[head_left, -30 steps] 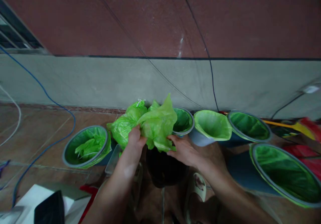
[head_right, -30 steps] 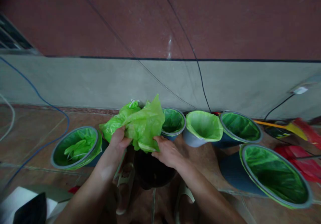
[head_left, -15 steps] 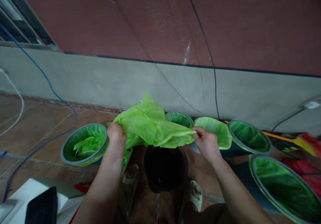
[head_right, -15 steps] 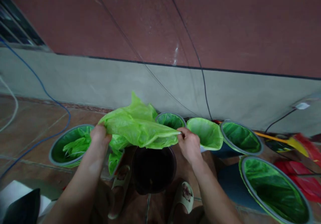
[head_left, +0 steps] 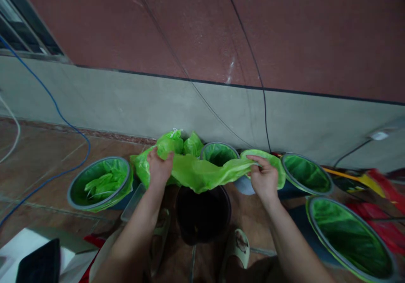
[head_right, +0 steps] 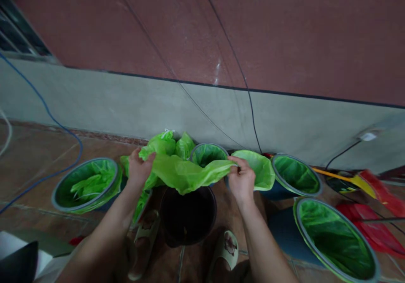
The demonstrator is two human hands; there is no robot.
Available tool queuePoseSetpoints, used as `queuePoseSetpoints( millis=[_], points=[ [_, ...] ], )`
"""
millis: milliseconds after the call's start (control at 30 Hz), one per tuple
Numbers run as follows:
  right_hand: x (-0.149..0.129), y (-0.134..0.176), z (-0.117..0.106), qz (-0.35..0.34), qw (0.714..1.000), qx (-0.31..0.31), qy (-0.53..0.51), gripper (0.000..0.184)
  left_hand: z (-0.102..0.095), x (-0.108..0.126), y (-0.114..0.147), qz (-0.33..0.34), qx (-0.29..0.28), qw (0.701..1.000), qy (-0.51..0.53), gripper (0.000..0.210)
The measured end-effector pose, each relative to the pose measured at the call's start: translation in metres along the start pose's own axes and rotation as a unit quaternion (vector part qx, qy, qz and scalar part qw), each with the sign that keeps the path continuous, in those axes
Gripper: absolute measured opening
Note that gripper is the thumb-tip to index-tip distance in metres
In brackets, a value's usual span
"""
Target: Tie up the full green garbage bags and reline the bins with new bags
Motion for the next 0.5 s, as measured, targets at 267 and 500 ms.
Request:
queuePoseSetpoints(
  millis=[267,500],
  points=[
    [-0.031,0.015,0.033,-0.019,0.993,-0.066,-0.097,0.026,0.068,0.029,0.133,0.241,-0.341,0.904,-0.096,0.029],
    [-0.056,0.027,0.040,-0.053,0.979,-0.117,-0.161,0.023,0.084,0.018,0.127,0.193,-0.323,0.922,-0.096,0.027]
  ],
)
Point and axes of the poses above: each hand's wrist, its own y-axis away from the middle knuckle, its own z-axis out of the palm, x = y × z, the point moved 5 cm from there along -y, towards the middle knuckle, and after that the axes turned 5 degrees about -z, right-handed, at the moved point
